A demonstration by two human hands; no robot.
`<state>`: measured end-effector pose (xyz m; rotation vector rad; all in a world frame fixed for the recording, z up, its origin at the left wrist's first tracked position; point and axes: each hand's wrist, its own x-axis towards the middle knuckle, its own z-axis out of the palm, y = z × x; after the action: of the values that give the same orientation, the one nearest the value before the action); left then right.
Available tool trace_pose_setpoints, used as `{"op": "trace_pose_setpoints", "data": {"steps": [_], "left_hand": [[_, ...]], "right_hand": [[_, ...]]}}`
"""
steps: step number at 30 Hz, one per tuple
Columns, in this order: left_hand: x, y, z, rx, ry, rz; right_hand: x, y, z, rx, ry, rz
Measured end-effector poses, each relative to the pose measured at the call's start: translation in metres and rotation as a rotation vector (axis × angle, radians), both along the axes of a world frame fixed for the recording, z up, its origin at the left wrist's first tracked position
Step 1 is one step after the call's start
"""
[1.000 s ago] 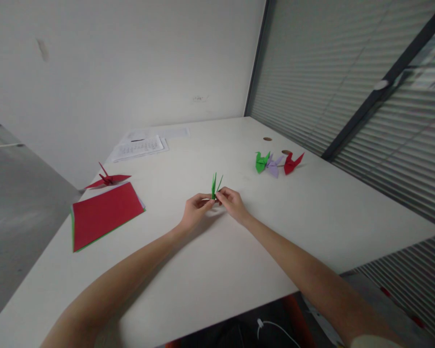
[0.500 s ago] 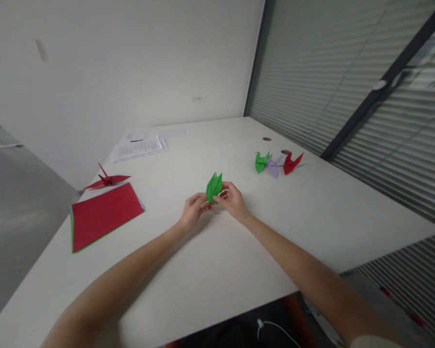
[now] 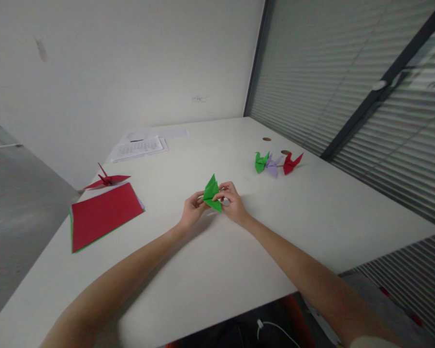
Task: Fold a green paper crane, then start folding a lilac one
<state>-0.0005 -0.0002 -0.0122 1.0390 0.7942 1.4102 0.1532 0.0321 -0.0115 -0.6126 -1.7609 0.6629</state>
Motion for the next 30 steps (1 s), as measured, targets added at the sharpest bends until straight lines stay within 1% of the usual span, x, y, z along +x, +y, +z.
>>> {"op": "trace_pose_setpoints", "data": {"steps": [3,8,11,15,19,21,23,27,30], "left_hand": [[-0.001,0.001,-0.002,-0.005,0.042,0.000],[0.000,-0.001,-0.003,-0.037,0.116,-0.057],[0.001,-0.003,0.000,-0.037,0.090,-0.083],[0.001,-0.006,0.006,-0.102,-0.076,-0.083],[0.001,-0.007,0.008,-0.132,-0.161,-0.135],[0.001,-0.006,0.007,-0.136,-0.161,-0.136],[0.000,-0.004,0.005,-0.122,-0.145,-0.105],[-0.003,0.000,0.003,-0.088,-0.093,-0.047],[-0.004,0.001,0.003,-0.063,-0.056,-0.042]], "right_hand": [[-0.001,0.000,0.001,-0.066,0.016,0.004],[-0.004,0.006,-0.002,-0.366,0.238,0.026],[-0.005,0.010,-0.004,-0.456,0.336,0.039],[-0.006,0.011,-0.004,-0.488,0.358,0.026],[-0.005,0.012,-0.004,-0.482,0.282,-0.031],[-0.005,0.011,-0.004,-0.481,0.229,-0.059],[-0.005,0.010,-0.003,-0.481,0.185,-0.061],[-0.007,0.007,-0.002,-0.474,0.132,-0.012],[-0.009,0.006,-0.003,-0.483,0.118,0.015]]}}
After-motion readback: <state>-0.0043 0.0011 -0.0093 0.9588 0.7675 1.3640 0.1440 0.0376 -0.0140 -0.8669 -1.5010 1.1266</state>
